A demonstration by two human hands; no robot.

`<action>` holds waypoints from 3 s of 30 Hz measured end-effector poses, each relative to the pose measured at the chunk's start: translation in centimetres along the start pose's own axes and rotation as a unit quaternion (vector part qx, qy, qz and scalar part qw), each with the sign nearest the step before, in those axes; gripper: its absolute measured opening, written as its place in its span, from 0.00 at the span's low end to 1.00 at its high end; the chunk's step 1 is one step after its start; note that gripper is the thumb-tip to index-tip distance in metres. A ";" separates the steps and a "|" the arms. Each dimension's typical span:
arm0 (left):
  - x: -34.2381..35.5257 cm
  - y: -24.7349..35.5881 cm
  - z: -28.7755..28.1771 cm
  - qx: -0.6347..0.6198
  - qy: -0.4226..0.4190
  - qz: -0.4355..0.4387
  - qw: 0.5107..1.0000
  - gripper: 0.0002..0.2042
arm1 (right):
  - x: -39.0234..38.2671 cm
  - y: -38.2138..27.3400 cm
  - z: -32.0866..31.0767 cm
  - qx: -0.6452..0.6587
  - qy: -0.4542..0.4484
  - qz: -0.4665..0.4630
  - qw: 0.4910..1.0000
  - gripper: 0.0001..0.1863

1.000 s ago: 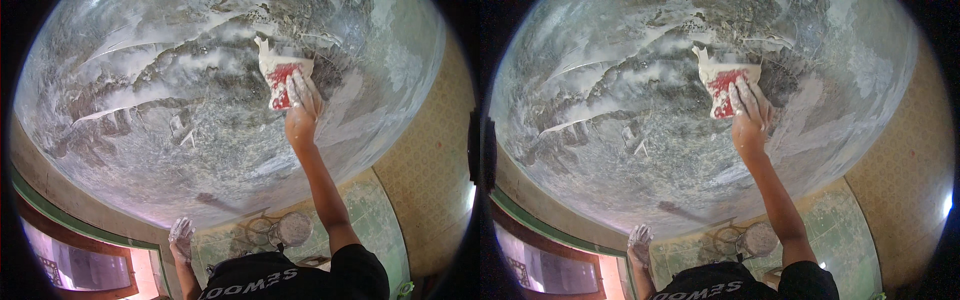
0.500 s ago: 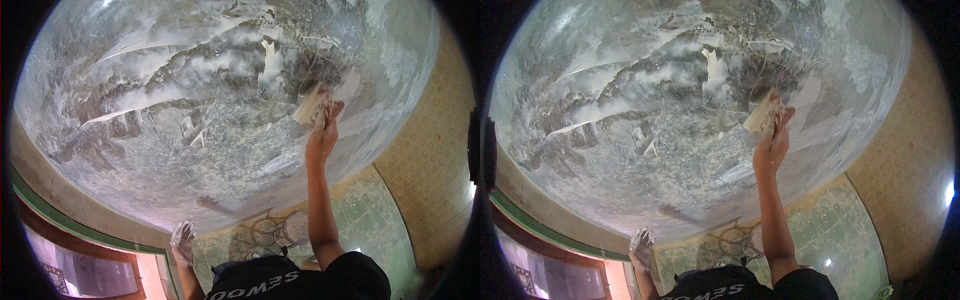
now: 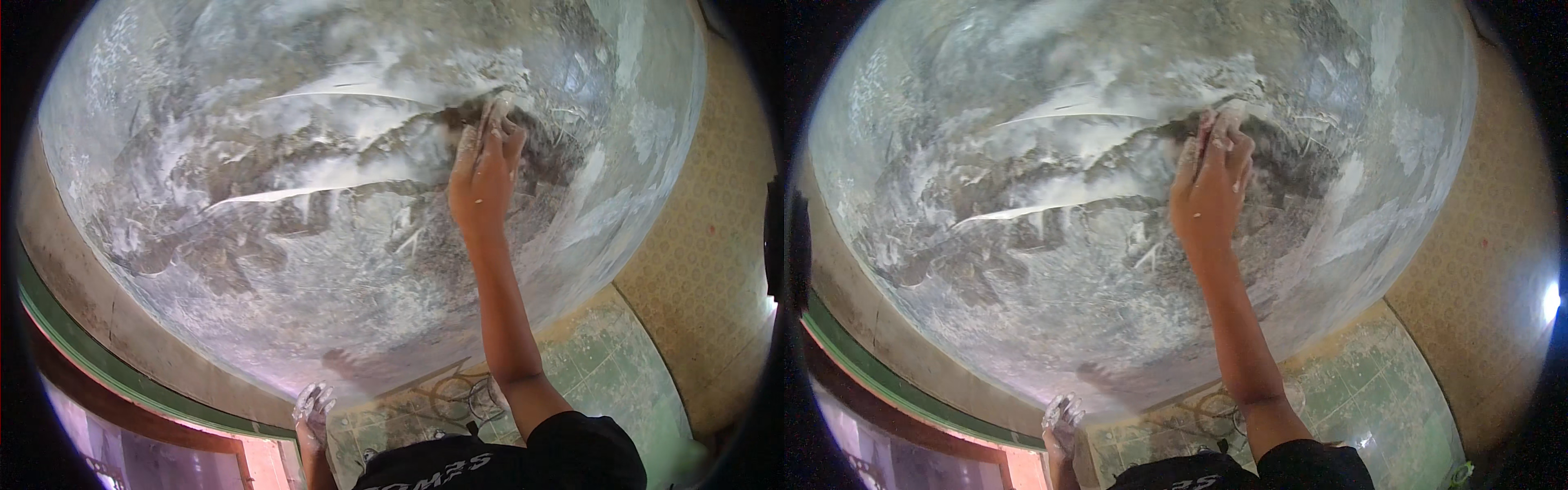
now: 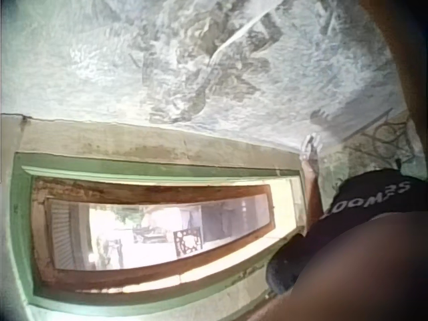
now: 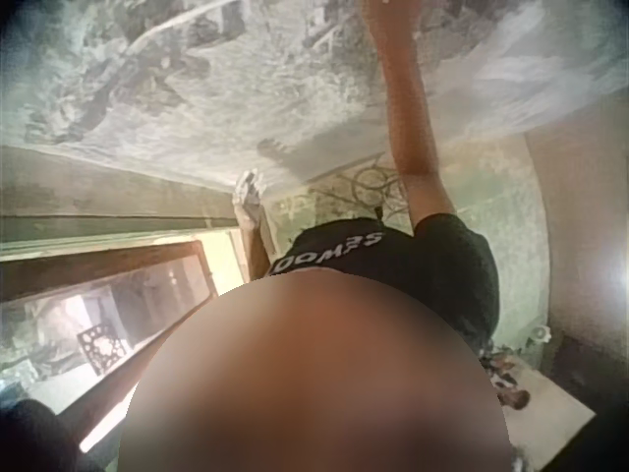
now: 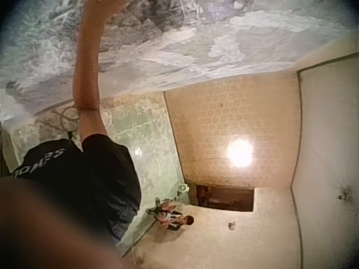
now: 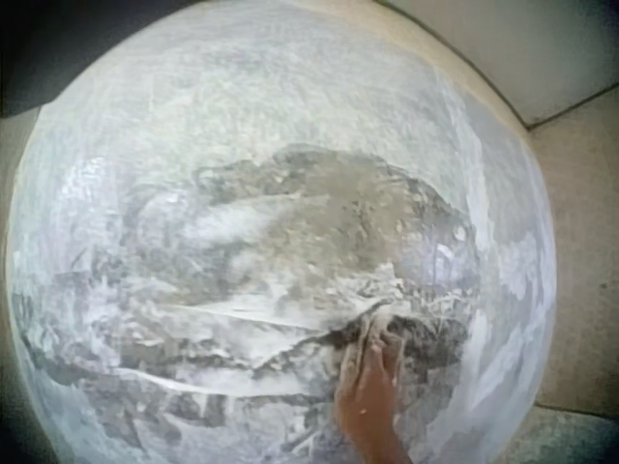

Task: The person applies plaster or wall putty to a wall or ceiling surface using a handheld scraper.

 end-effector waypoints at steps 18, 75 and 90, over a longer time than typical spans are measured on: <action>2.6 6.2 -11.0 0.007 0.005 -0.018 1.000 0.23 | -12.4 -25.8 9.7 0.129 -0.182 -0.143 0.964 0.36; 2.2 15.7 -0.2 0.190 0.178 0.042 0.965 0.09 | -47.3 -20.6 9.7 0.557 -0.361 0.598 0.449 0.16; 3.9 37.0 19.4 0.414 0.235 0.594 0.648 0.17 | -43.9 4.1 -2.7 0.417 -0.457 0.497 0.608 0.19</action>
Point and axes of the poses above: each hand's wrist, its own x-axis towards the middle knuckle, its own z-axis out of the palm, y = z × x, the point moved 10 cm from there along x, towards the middle knuckle, and after that the axes turned 1 degree about x, right-handed, at the moved point
